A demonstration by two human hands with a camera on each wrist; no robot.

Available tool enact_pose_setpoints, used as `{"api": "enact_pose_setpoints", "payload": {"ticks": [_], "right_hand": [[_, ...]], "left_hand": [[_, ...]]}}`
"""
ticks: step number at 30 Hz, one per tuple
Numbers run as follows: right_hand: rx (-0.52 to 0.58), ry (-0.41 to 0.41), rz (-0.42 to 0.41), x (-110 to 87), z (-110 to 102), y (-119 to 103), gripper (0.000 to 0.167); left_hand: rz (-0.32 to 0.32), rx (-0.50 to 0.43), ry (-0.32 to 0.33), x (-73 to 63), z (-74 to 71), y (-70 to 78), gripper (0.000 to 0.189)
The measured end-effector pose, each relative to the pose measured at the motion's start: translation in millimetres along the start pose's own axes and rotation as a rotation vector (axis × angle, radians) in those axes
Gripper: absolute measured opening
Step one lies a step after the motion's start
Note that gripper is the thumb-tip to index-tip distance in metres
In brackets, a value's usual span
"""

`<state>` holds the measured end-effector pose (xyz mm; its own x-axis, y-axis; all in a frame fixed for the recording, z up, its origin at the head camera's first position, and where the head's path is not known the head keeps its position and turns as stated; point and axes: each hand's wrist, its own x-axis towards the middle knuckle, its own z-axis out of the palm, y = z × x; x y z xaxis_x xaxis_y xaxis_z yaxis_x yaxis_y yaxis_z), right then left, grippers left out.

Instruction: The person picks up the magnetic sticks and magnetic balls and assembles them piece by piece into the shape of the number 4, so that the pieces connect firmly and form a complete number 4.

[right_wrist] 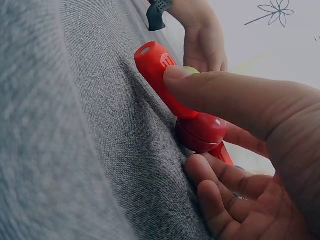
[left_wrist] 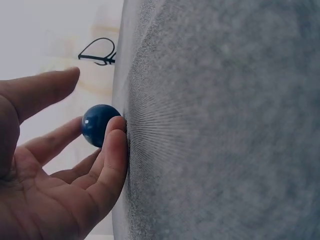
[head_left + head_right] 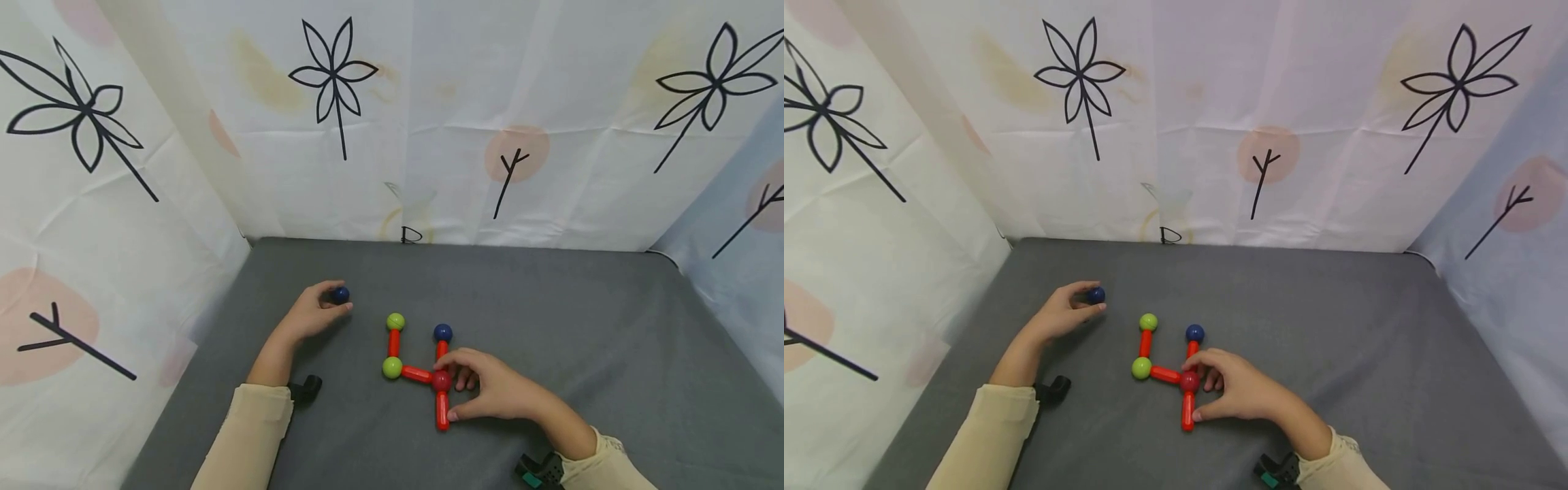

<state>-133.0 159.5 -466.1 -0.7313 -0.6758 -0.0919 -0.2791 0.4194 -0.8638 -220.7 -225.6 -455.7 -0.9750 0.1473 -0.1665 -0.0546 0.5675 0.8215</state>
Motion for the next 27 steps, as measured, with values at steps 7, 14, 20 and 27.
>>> {"api": "enact_pose_setpoints", "payload": {"ticks": [7,14,20,27], "right_hand": [[0.005,0.003,-0.010,0.6,0.3,-0.1,0.064],[-0.002,0.012,-0.025,0.4,1.2,0.5,0.063],[-0.010,0.026,-0.035,1.0,1.8,1.5,0.062],[-0.007,0.028,-0.041,0.9,2.0,1.4,0.060]], "left_hand": [[-0.013,0.013,0.040,-0.5,-1.6,-1.8,0.046],[-0.018,0.014,0.043,-0.8,-2.4,-3.1,0.039],[-0.014,0.014,0.043,-1.7,-2.7,-2.0,0.038],[-0.005,0.006,0.022,-3.0,-3.5,0.6,0.037]]}}
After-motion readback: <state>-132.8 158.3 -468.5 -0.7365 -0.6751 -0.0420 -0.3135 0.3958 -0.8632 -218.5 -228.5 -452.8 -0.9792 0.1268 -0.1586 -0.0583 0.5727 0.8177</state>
